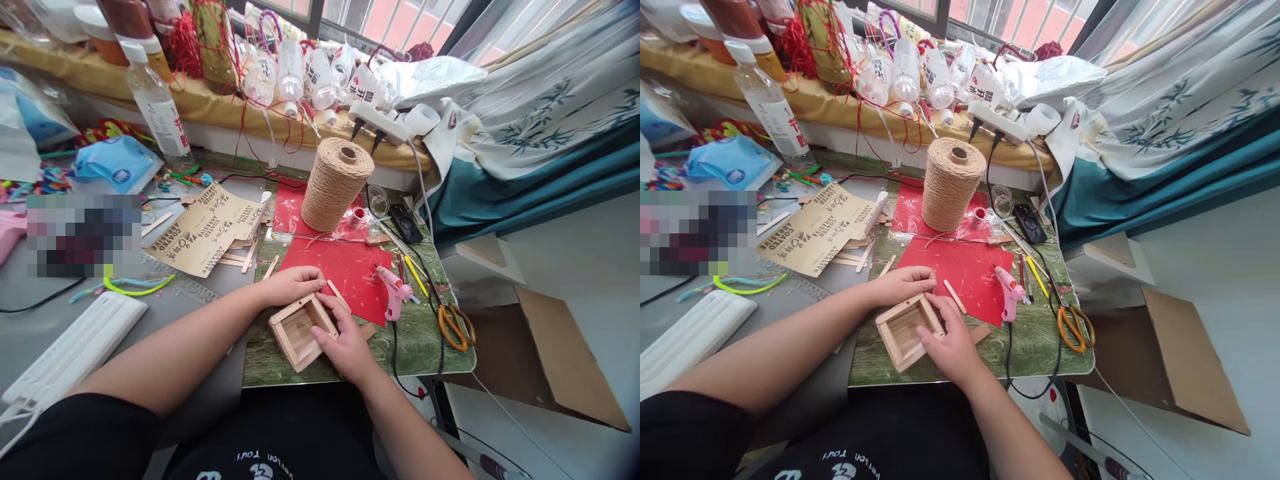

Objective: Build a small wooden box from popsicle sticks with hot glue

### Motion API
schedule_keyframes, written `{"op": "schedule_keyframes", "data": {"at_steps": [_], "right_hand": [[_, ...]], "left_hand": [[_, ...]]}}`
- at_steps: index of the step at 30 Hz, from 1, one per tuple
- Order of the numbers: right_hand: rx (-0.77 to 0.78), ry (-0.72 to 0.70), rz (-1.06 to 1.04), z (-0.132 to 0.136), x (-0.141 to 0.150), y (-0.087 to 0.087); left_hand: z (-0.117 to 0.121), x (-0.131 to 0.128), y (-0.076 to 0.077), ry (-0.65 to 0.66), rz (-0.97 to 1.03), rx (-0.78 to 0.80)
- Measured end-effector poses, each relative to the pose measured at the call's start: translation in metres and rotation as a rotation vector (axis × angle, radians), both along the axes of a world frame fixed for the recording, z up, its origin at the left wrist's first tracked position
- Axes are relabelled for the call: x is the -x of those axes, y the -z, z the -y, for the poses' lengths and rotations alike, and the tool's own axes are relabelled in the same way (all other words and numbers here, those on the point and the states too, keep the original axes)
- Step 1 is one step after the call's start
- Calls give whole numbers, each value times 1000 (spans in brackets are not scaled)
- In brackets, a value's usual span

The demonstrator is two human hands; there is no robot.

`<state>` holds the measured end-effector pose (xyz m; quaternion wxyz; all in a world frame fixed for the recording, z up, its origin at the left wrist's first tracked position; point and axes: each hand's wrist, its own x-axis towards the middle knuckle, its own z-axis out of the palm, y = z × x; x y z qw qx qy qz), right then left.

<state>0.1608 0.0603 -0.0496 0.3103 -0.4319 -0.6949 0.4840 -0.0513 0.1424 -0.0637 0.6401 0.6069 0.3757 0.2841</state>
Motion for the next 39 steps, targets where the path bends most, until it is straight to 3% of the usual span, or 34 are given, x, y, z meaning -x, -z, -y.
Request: {"op": "schedule_keyframes", "data": {"at_steps": [6,10,13,21,27,39], "right_hand": [[-16,52,-18,5,0,6],[-258,220,31,15,-9,5],[-394,223,65,26,-15,5],[-55,117,-99,41,-15,24],[-18,27,-109,38,-24,22],[46,56,-132,34,-23,18]], "left_hand": [[1,1,-1,-6,13,9],[2,3,-6,47,95,39],[2,3,-6,77,117,28],[1,2,-3,67,81,41],[1,2,-2,52,66,56],[1,1,-5,46,62,43]]}}
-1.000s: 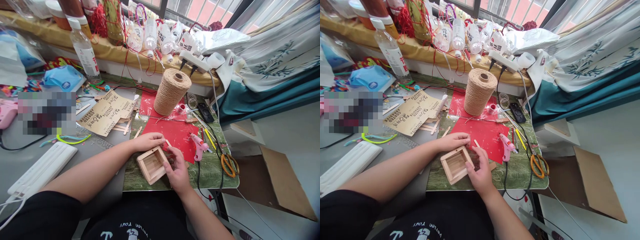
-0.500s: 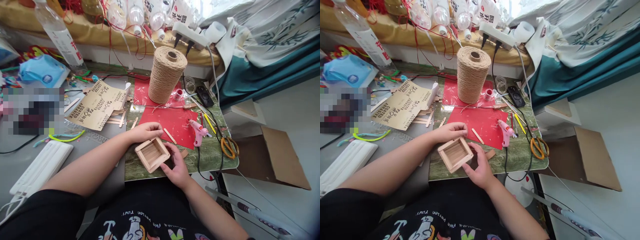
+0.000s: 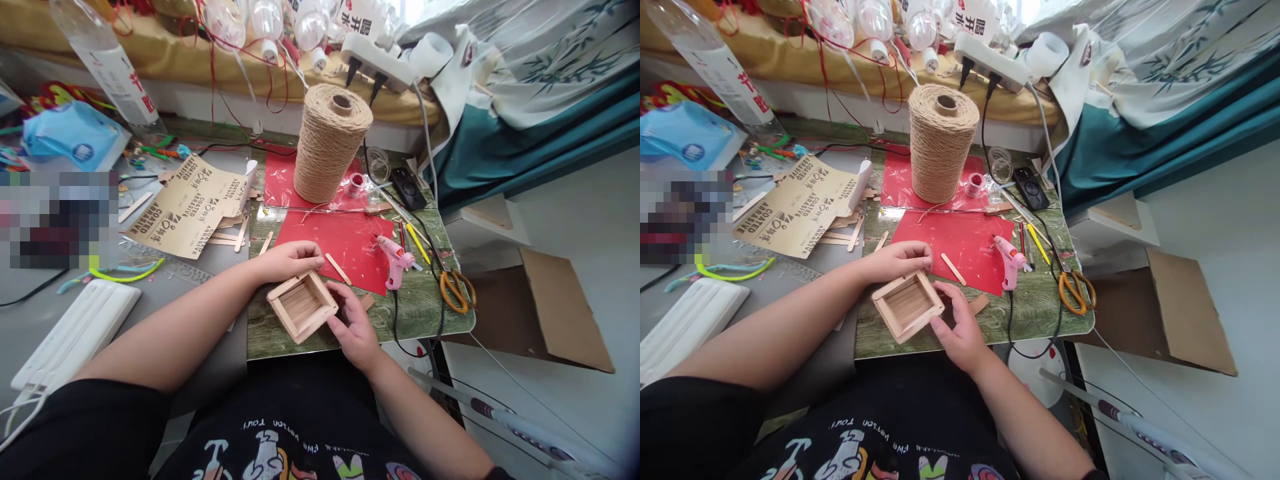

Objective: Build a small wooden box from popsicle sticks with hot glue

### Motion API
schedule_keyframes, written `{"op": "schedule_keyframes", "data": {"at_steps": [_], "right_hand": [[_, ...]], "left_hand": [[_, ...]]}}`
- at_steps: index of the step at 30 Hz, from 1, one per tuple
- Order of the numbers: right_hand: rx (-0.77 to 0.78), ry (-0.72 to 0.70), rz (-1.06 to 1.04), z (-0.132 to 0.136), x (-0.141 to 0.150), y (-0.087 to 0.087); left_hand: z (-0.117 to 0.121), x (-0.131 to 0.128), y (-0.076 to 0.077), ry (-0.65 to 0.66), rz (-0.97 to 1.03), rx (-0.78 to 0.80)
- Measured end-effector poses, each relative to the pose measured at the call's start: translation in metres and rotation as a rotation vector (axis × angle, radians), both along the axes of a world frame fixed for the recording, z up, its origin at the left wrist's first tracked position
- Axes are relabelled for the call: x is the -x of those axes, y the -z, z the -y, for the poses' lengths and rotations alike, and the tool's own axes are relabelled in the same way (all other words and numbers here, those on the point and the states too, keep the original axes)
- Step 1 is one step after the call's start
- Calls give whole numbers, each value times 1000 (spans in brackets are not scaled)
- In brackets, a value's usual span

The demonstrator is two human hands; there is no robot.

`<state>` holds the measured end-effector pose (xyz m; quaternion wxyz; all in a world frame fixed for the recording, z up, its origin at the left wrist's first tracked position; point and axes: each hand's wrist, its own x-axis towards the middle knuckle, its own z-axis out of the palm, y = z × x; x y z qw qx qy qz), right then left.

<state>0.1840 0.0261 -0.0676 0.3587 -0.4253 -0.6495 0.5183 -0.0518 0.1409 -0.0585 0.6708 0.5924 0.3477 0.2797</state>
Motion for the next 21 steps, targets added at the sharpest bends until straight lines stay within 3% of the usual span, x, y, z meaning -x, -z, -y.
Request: {"op": "schedule_keyframes", "data": {"at_steps": [16,21], "right_hand": [[41,1,29,7,5,-12],[-25,44,187,19,21,-22]], "left_hand": [[1,1,-3,11,-8,-8],[1,1,-1,8,-5,-8]]}}
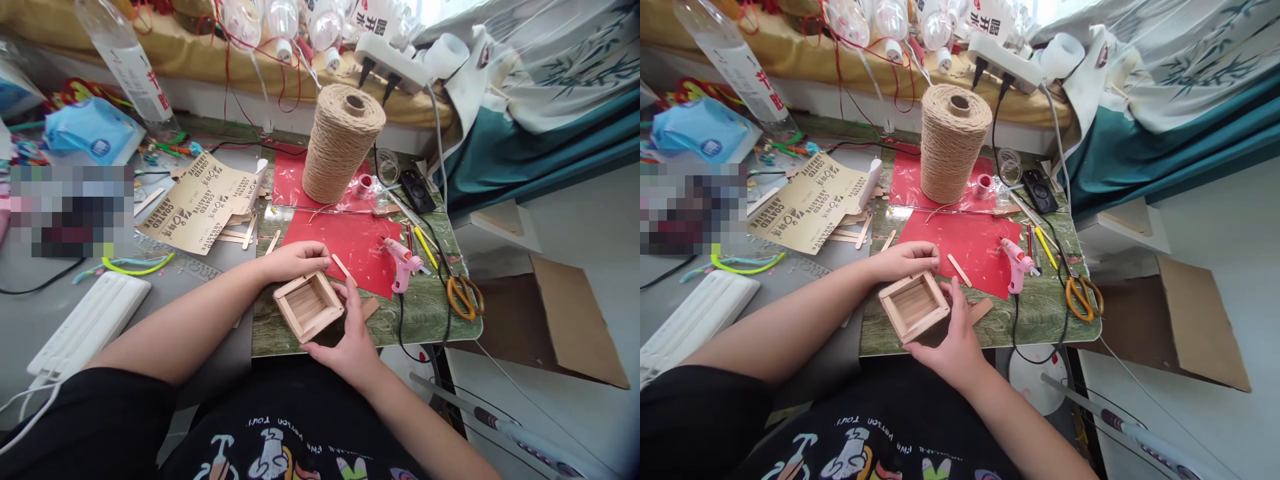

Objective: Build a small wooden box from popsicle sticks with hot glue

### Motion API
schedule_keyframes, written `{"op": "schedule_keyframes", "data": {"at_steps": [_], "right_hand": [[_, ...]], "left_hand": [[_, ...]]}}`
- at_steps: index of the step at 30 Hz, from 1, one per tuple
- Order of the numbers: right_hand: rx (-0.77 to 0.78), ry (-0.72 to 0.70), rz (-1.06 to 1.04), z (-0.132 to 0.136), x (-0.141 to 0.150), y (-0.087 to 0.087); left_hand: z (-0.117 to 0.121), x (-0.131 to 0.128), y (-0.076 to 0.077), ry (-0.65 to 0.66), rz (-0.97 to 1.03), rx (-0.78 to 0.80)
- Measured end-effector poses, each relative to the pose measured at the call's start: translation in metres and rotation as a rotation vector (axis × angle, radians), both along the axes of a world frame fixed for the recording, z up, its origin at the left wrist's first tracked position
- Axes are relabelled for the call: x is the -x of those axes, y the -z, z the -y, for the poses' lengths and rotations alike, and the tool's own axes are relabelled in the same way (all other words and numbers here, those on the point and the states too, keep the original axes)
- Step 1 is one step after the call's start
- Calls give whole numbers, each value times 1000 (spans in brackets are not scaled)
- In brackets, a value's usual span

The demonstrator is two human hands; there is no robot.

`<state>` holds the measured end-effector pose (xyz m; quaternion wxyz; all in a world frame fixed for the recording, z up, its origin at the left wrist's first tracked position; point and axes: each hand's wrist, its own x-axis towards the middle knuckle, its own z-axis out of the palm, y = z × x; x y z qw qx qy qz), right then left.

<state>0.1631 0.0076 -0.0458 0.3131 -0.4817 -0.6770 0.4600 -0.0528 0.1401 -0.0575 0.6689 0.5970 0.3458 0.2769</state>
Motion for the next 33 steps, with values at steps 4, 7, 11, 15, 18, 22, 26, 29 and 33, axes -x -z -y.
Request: {"op": "schedule_keyframes", "data": {"at_steps": [4,7,11,15,18,22,26,29,33], "right_hand": [[-69,-23,-30,-8,1,1],[-94,-72,-101,-32,-8,6],[-112,-99,-155,-70,-19,11],[-195,56,-111,-82,-18,12],[-430,207,75,-68,-16,8],[-572,250,143,-43,-19,2],[-704,45,242,-34,-22,-1],[-792,-92,355,-39,-17,-1],[-824,-75,375,-48,-7,0]], "left_hand": [[0,0,-2,-44,14,31],[-1,1,-4,-212,0,8],[-7,6,-3,-548,-76,-140],[-14,9,1,-651,-111,-207],[-15,8,6,-643,-111,-241],[-15,8,12,-617,-88,-235],[-16,9,13,-613,-94,-218],[-16,9,10,-610,-93,-228],[-14,8,7,-606,-95,-243]]}}
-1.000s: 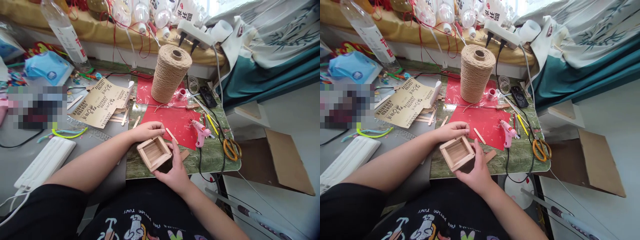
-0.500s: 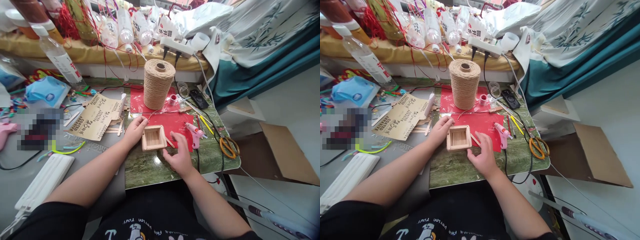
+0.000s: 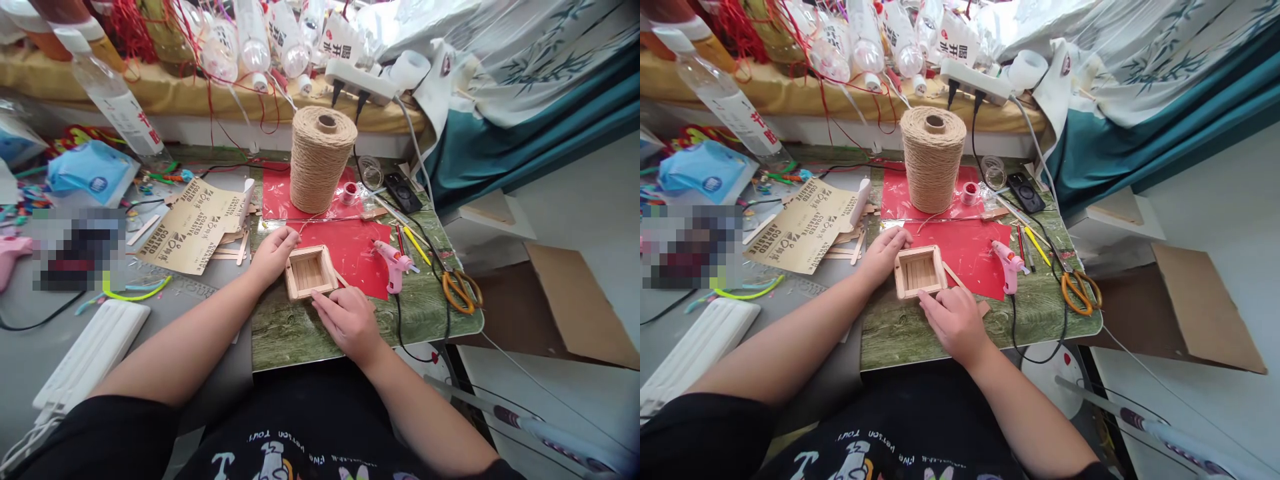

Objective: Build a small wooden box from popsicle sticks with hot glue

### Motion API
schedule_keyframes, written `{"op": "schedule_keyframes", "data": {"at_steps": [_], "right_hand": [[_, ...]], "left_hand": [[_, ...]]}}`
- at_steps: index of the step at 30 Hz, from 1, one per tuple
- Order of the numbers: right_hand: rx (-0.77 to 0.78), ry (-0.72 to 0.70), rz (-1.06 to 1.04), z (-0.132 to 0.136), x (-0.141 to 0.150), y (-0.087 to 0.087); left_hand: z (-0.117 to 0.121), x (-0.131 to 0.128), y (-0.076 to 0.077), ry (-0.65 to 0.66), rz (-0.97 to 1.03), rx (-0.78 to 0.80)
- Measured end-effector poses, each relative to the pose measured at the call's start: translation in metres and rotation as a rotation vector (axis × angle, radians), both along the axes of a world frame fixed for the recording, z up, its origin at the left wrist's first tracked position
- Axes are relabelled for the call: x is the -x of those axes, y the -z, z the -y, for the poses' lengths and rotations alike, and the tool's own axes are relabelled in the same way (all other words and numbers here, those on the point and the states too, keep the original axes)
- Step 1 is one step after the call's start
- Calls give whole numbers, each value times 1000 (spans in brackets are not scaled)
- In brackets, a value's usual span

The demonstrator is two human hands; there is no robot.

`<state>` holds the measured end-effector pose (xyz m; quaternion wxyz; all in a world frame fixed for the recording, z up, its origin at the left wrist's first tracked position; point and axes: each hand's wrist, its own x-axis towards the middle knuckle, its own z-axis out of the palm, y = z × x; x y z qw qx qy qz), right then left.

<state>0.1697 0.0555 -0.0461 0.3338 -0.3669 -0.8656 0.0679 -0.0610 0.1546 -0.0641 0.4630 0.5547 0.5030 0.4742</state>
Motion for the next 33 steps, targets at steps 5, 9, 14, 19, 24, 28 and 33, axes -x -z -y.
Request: {"op": "schedule_keyframes", "data": {"at_steps": [5,9,14,19,24,28,33], "right_hand": [[-17,-5,-60,-5,1,1],[13,-9,-73,-6,1,-3],[54,-4,-55,-7,6,-4],[127,20,-23,-10,9,-9],[173,-20,31,-16,11,-22],[183,-30,43,-18,14,-25],[141,1,53,-16,21,-26]], "left_hand": [[0,1,1,2,1,2],[0,0,2,-1,-1,9],[0,0,1,1,28,19],[0,0,2,-8,1,27],[-1,0,3,-14,2,43],[-2,1,6,-8,5,21],[-2,1,7,-22,3,-3]]}}
